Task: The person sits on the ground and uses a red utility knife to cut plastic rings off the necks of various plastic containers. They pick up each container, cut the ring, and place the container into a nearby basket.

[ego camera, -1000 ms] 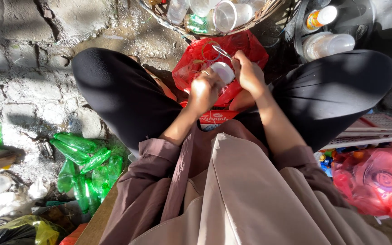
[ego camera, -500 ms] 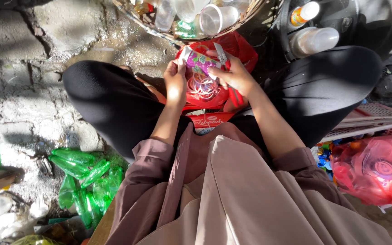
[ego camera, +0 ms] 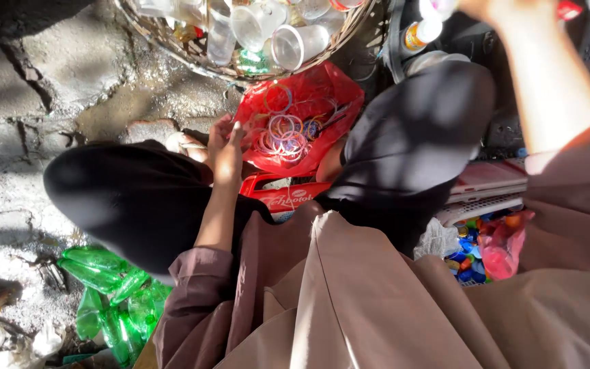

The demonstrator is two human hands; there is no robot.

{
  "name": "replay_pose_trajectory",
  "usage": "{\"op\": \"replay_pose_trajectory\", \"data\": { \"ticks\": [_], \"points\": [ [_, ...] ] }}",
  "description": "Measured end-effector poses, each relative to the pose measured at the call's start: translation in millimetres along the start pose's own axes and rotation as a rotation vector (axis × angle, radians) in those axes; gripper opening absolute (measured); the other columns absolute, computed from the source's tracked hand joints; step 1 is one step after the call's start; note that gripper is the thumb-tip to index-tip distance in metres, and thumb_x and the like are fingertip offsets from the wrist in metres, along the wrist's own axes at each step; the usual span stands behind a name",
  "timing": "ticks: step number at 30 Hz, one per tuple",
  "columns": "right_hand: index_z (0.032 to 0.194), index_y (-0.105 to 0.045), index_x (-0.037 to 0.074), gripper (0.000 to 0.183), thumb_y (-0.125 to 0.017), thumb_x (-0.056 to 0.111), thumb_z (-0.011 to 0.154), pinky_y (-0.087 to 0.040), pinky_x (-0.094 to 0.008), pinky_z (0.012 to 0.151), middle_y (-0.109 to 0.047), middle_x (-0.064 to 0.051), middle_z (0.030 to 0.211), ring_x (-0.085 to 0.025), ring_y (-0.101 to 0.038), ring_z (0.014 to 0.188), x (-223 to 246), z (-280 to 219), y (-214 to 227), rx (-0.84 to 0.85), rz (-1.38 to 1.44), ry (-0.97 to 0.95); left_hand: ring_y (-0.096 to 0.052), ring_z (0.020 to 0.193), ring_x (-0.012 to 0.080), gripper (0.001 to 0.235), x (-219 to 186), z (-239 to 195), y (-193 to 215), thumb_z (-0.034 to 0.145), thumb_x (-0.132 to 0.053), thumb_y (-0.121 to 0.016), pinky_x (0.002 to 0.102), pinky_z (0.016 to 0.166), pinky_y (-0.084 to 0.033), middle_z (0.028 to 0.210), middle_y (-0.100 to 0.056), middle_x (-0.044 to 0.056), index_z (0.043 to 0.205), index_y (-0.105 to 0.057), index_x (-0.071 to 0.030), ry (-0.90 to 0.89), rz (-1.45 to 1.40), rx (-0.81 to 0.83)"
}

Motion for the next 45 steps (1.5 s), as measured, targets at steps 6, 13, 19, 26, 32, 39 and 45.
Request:
{"op": "replay_pose_trajectory", "data": {
  "ticks": [6, 13, 19, 26, 32, 39, 45],
  "points": [
    [0.105, -0.079, 0.002, 0.038, -0.069, 0.034, 0.088, -0.06, -0.05, 0.064, -0.078, -0.023, 0.091, -0.043, -0.074, 0.071, 8.9, 19.5, -82.8, 0.068, -0.03, 0.101, -0.063, 0.107, 0.0205, 0.036, -30.6, -24.7, 16.8, 0.098, -0.019, -0.061, 0.033, 0.094, -0.054, 0.122, -0.062, 0.011, 0.131, -0.058, -0.005, -0.085, 0.453, -0.1],
    [0.114, -0.076, 0.004, 0.048, -0.069, 0.046, 0.092, -0.053, -0.041, 0.069, -0.076, -0.013, 0.106, -0.031, -0.067, 0.08, 26.0, 9.0, -32.2, 0.242, 0.444, 0.093, -0.061, 0.083, 0.0141, 0.035, 2.1, -17.2, 50.6, 0.1, -0.017, -0.065, 0.025, 0.068, -0.055, 0.12, -0.063, 0.01, 0.13, -0.058, -0.001, -0.073, 0.454, -0.18],
    [0.117, -0.072, 0.01, 0.036, -0.074, 0.043, 0.102, -0.057, -0.053, 0.062, -0.075, -0.014, 0.098, -0.035, -0.072, 0.079, -127.4, 16.3, -115.0, -0.037, 0.645, -0.341, -0.065, 0.1, 0.039, 0.04, 18.2, -10.4, 81.6, 0.103, -0.012, -0.07, 0.036, 0.071, -0.062, 0.127, -0.048, 0.03, 0.134, -0.055, 0.008, -0.202, 0.56, -0.279],
    [0.139, -0.053, 0.003, 0.052, -0.062, 0.03, 0.095, -0.053, -0.069, 0.086, -0.066, -0.03, 0.115, -0.051, -0.068, 0.105, -215.6, -43.1, -367.8, 0.351, 0.529, -0.91, -0.066, 0.104, 0.0379, 0.03, 15.8, -34.6, 71.4, 0.102, -0.01, -0.07, 0.031, 0.073, -0.064, 0.123, -0.046, 0.022, 0.129, -0.063, 0.001, -0.157, 0.742, -0.355],
    [0.158, -0.036, 0.008, 0.078, -0.076, 0.034, 0.096, -0.062, -0.052, 0.067, -0.057, -0.037, 0.133, -0.044, -0.072, 0.085, -163.5, -48.5, -314.6, 0.571, 0.585, -0.713, -0.065, 0.11, 0.0413, 0.035, 1.2, -64.0, 23.6, 0.1, -0.014, -0.073, 0.04, 0.085, -0.059, 0.13, -0.045, 0.022, 0.133, -0.064, -0.008, -0.071, 0.946, -0.326],
    [0.138, -0.05, -0.004, 0.059, -0.077, 0.022, 0.092, -0.061, -0.042, 0.048, -0.061, -0.03, 0.109, -0.035, -0.07, 0.059, -163.3, -36.6, -354.0, 0.445, 0.809, -0.682, -0.066, 0.112, 0.036, 0.037, 9.9, -79.5, 19.8, 0.096, -0.013, -0.074, 0.037, 0.084, -0.059, 0.131, -0.045, 0.021, 0.132, -0.065, -0.009, -0.075, 0.95, -0.359],
    [0.153, -0.037, 0.003, 0.079, -0.079, 0.025, 0.09, -0.052, -0.071, 0.086, -0.062, -0.042, 0.121, -0.06, -0.062, 0.11, -122.4, -63.8, -266.2, 0.493, 0.606, -0.442, -0.068, 0.111, 0.0337, 0.036, 13.5, -75.8, 11.6, 0.096, -0.014, -0.073, 0.035, 0.083, -0.059, 0.132, -0.046, 0.021, 0.131, -0.066, -0.01, -0.047, 0.928, -0.282]
  ]
}}
Point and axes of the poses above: each hand's wrist, its own z-axis towards the middle knuckle, its own y-axis out of the back of the hand, x = y × z, the point moved 3 cm from there along z, towards the middle knuckle
